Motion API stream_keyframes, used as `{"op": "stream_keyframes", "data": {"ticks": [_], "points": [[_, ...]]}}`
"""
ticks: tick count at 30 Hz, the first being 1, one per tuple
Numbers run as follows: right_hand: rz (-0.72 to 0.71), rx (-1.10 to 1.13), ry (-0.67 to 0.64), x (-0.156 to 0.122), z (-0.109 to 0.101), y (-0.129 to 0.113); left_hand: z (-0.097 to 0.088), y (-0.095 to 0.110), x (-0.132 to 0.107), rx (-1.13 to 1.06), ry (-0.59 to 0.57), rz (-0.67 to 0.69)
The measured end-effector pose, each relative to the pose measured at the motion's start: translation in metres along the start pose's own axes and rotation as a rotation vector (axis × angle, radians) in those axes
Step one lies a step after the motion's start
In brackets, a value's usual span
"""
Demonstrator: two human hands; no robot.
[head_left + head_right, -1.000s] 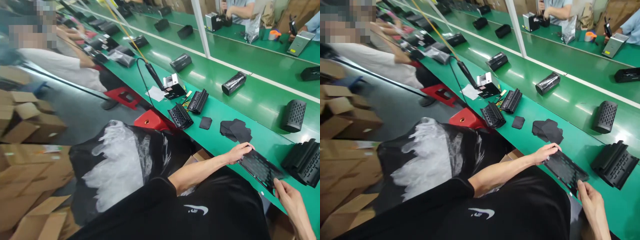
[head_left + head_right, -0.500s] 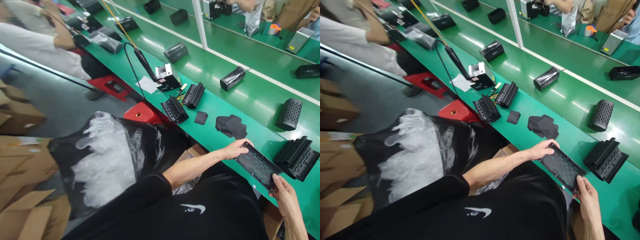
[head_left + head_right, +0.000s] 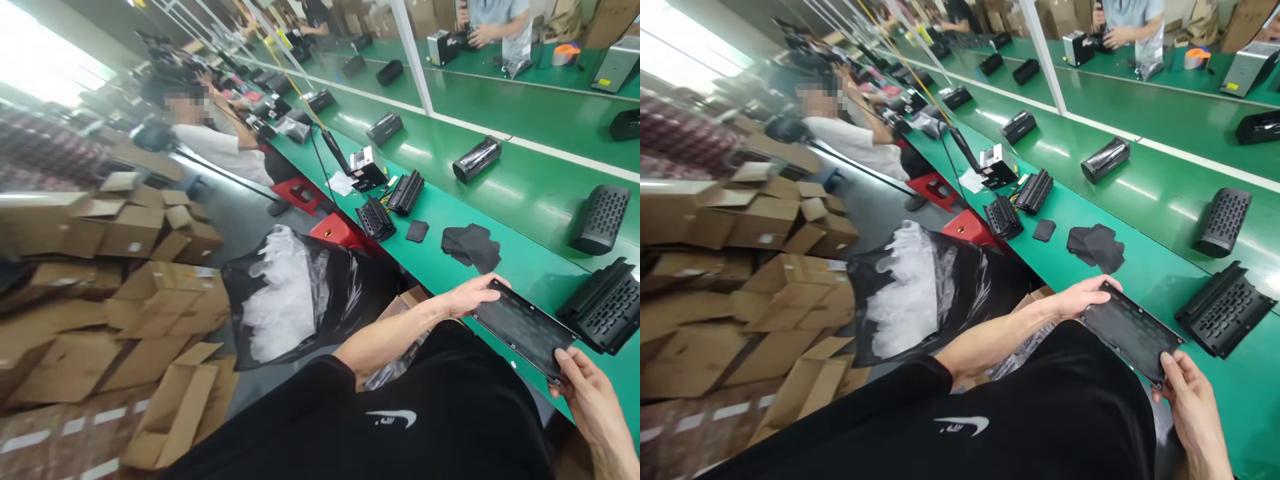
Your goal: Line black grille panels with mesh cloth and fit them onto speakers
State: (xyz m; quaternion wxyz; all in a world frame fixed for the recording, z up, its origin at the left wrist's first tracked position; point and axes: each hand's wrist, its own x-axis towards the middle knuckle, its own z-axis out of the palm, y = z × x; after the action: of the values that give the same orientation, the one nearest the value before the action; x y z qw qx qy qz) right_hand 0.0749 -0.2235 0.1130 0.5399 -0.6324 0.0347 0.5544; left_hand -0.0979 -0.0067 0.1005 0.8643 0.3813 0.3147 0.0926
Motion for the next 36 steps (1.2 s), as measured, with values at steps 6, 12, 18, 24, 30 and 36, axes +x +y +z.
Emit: {"op": "stream_keyframes", "data": {"ticks": [6, 12, 18, 24, 30, 36], "points": [[-0.06, 0.066, -0.033, -0.007, 0.005, 0.006, -0.008, 0.017, 0.0, 0.123, -0.108, -0.009], [-0.105, 0.078, -0.043, -0.007, 0.024, 0.018, -0.028, 0.036, 0.003, 0.308, -0.207, 0.033], [-0.068, 0.182, 0.015, -0.015, 0.045, 0.018, -0.043, 0.055, 0.0, 0.378, -0.298, 0.054], [-0.092, 0.149, 0.035, -0.018, 0.056, 0.014, -0.051, 0.061, 0.004, 0.347, -0.348, 0.092], [-0.063, 0.063, 0.077, -0.007, 0.055, 0.011, -0.057, 0.056, 0.01, 0.248, -0.372, 0.085], [-0.056, 0.04, 0.065, -0.002, 0.052, 0.005, -0.057, 0.047, 0.017, 0.171, -0.325, 0.07]]}}
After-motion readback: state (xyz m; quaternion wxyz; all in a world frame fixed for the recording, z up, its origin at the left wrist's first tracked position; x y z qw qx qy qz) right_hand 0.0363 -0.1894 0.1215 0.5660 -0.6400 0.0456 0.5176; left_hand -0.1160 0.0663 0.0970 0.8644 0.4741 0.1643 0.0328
